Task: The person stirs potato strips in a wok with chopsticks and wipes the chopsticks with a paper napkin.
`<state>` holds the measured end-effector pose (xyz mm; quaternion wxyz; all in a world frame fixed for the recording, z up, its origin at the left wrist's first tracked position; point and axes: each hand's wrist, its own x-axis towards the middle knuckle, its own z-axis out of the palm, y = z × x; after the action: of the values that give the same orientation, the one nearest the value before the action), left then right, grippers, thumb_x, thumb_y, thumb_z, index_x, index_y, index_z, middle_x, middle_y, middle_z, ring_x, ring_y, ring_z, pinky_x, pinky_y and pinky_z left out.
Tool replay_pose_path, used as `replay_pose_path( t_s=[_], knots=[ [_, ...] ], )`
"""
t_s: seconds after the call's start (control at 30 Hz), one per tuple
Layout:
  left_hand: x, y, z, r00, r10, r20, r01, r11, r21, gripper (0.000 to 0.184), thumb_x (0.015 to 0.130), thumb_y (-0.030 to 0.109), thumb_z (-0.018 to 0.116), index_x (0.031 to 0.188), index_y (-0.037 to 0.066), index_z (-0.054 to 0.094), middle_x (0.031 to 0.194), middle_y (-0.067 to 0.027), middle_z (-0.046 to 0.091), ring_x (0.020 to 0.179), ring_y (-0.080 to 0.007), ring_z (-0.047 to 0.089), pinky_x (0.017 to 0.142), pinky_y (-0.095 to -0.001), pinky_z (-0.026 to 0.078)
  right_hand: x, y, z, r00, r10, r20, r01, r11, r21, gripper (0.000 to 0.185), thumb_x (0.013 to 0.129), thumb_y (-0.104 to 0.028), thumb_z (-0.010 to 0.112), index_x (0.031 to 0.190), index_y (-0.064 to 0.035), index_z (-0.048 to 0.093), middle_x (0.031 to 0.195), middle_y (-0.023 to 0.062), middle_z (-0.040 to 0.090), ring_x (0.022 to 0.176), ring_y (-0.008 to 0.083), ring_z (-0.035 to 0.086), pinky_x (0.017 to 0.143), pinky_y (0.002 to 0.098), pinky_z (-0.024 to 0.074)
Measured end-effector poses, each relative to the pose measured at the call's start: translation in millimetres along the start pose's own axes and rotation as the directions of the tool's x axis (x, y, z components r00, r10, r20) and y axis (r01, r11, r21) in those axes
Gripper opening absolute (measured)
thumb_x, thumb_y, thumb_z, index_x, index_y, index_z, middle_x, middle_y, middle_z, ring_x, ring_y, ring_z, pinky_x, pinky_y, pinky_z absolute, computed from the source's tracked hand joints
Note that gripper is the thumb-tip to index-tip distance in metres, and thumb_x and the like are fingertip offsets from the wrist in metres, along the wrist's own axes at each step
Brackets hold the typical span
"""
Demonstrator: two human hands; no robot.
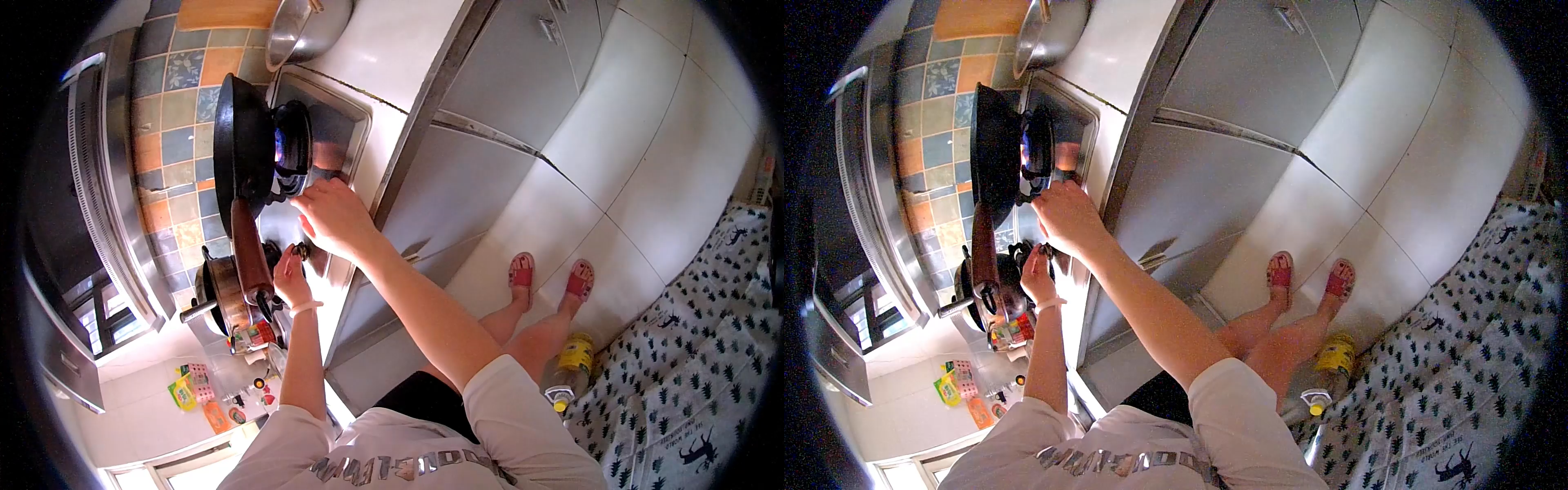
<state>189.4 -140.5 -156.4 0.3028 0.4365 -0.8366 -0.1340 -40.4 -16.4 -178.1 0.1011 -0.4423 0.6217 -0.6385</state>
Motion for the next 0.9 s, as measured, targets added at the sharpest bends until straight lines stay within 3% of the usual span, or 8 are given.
replay_pose_path(
  t_s=[0.37, 0.57, 0.67, 0.9],
  knots=[
    [4, -2, 3, 0.992, -0.127, 0.006, 0.126, 0.979, -0.161, 0.023, 0.084, 0.000, 0.066, 0.107, -0.001, 0.068, 0.101, -0.0093, 0.069, 0.089, -0.0129, 0.063, 0.081, -0.0243, 0.050, 1, 2, 3, 1.000, -0.003, 0.014, 0.003, 1.000, 0.021, 0.017, 0.076, -0.013, 0.063, 0.090, -0.0055, 0.064, 0.087, 0.0081, 0.064, 0.091, 0.0251, 0.058, 0.083, 0.0380, 0.0436],
    [4, 4, 4, 0.996, -0.090, -0.014, 0.089, 0.992, -0.094, 0.024, 0.083, -0.004, 0.064, 0.106, -0.001, 0.068, 0.100, -0.0086, 0.069, 0.088, -0.0130, 0.064, 0.081, -0.0246, 0.051, -1, 2, 3, 0.999, -0.006, -0.046, 0.006, 1.000, 0.002, 0.012, 0.076, -0.013, 0.063, 0.085, -0.0054, 0.064, 0.086, 0.0084, 0.065, 0.090, 0.0250, 0.058, 0.082, 0.0379, 0.0442],
    [3, 16, 5, 0.993, -0.110, -0.032, 0.112, 0.992, 0.054, 0.023, 0.083, -0.005, 0.064, 0.105, -0.001, 0.069, 0.097, -0.0083, 0.070, 0.084, -0.0124, 0.064, 0.079, -0.0242, 0.052, 0, 2, 2, 0.999, -0.002, -0.034, 0.002, 1.000, 0.003, 0.013, 0.076, -0.013, 0.063, 0.086, -0.0054, 0.064, 0.086, 0.0084, 0.065, 0.090, 0.0250, 0.058, 0.083, 0.0379, 0.0441],
    [2, 11, 5, 0.999, -0.042, -0.025, 0.042, 0.999, -0.019, 0.021, 0.084, 0.000, 0.065, 0.105, -0.001, 0.069, 0.098, -0.0092, 0.070, 0.083, -0.0120, 0.065, 0.076, -0.0238, 0.052, -1, 1, 1, 1.000, 0.007, -0.029, -0.006, 1.000, 0.010, 0.013, 0.076, -0.013, 0.063, 0.086, -0.0055, 0.064, 0.087, 0.0081, 0.065, 0.091, 0.0252, 0.058, 0.084, 0.0376, 0.0436]
  ],
)
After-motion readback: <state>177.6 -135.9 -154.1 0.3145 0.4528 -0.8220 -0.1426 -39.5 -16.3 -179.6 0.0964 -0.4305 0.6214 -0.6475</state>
